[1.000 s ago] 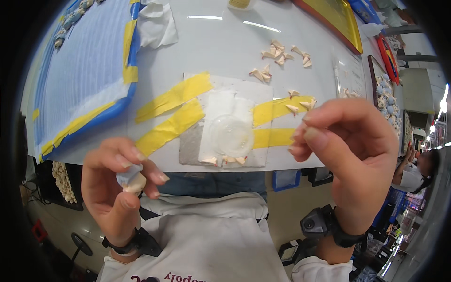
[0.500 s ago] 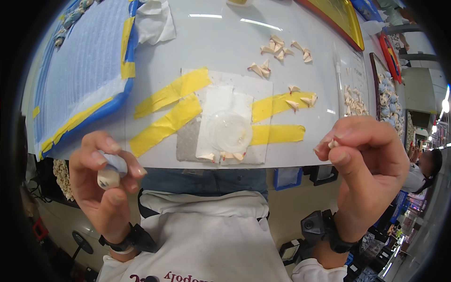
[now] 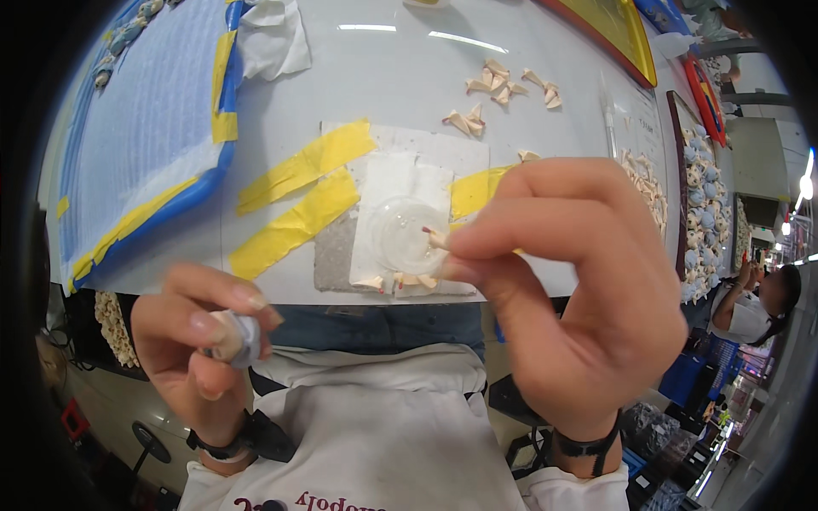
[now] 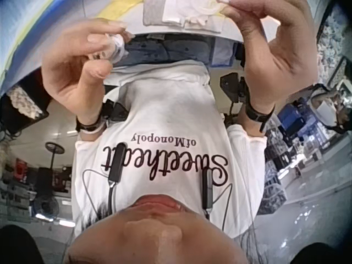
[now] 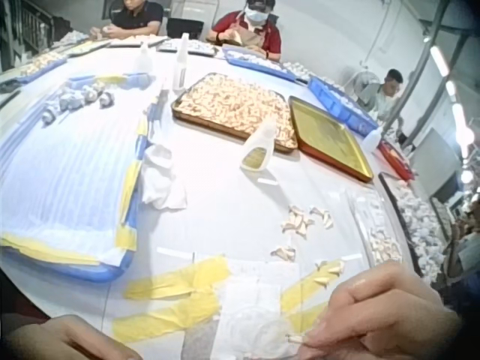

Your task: The person assembles small decorative figures by hand, repeatedly picking up small beige components and attaching them to a blue-and-white base. The person places completed figures onto a blue tray and continues the assembly process throughout the clip.

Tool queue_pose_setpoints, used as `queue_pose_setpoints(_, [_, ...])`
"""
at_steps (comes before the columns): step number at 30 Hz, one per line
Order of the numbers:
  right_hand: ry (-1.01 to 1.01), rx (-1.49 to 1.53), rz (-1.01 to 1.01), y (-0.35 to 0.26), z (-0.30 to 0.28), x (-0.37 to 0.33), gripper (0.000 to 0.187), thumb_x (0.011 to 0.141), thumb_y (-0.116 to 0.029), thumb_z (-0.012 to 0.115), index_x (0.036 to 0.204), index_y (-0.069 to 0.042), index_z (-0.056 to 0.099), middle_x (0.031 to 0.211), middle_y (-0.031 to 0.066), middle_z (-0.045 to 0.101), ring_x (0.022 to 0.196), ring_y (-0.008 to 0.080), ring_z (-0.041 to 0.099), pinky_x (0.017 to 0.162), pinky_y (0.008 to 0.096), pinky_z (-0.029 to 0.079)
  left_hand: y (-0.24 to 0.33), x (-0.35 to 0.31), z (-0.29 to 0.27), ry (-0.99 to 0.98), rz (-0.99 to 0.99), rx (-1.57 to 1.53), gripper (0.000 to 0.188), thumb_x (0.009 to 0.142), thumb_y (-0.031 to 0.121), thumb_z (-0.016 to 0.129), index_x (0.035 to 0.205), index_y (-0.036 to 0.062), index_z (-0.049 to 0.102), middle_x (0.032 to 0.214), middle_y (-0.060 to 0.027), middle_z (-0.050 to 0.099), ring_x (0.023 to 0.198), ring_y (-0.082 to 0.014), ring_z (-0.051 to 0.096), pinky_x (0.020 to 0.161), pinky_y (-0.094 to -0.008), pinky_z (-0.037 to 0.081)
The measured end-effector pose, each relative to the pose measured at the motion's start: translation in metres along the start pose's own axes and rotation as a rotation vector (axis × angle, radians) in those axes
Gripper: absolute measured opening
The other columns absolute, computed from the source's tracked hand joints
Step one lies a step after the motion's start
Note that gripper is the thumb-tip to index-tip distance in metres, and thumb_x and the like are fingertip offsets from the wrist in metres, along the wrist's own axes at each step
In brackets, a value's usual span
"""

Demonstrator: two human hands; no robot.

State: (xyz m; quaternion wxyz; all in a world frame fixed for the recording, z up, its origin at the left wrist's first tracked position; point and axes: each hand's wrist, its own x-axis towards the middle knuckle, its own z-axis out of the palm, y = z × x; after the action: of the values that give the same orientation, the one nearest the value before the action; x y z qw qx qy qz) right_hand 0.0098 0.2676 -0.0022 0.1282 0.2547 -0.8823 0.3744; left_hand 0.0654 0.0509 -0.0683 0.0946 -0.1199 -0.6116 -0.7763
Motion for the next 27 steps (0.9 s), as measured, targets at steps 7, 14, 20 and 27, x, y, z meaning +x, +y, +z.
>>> queue_pose_setpoints(7, [-0.022,-0.273,-0.088,-0.009,0.006,0.002,0.018,0.061,0.011,0.065,0.073,0.001,0.059,0.074,0.0092,0.054,0.067,0.0165,0.051,0.059,0.0253,0.041,0.009,0.008,0.018,0.08,-0.184,-0.044,0.047,0.075,0.036,0.07,0.099,0.0009,0.049,0.09,-0.0151,0.053,0.072,-0.0216,0.06,0.049,-0.0217,0.048])
queue_pose_setpoints(14, [-0.048,-0.24,-0.098,-0.014,0.001,0.006,0.02,0.06,0.013,0.064,0.075,0.002,0.058,0.077,0.0103,0.054,0.069,0.0166,0.05,0.059,0.0242,0.039,0.002,0.009,0.019,0.018,-0.147,-0.184,0.05,0.072,0.032,0.073,0.1,-0.0013,0.049,0.093,-0.0165,0.054,0.073,-0.0217,0.06,0.047,-0.0218,0.048])
queue_pose_setpoints(20, [-0.055,0.201,0.014,-0.025,0.007,-0.007,0.011,0.075,-0.005,0.063,0.079,-0.003,0.053,0.078,0.0102,0.048,0.066,0.0121,0.044,0.06,0.0191,0.036,0.005,0.007,0.033,0.056,-0.218,-0.18,0.051,0.071,0.033,0.074,0.099,-0.0014,0.05,0.092,-0.0167,0.054,0.07,-0.0209,0.059,0.055,-0.026,0.05])
queue_pose_setpoints(27, [0.127,0.273,0.124,-0.043,0.029,-0.025,0.01,0.073,-0.006,0.065,0.078,-0.007,0.057,0.076,0.0082,0.047,0.064,0.0109,0.044,0.057,0.018,0.037,0.006,0.009,0.031,-0.045,-0.16,-0.111,0.046,0.072,0.027,0.074,0.098,-0.0025,0.05,0.091,-0.0168,0.055,0.075,-0.0211,0.057,0.065,-0.0304,0.049])
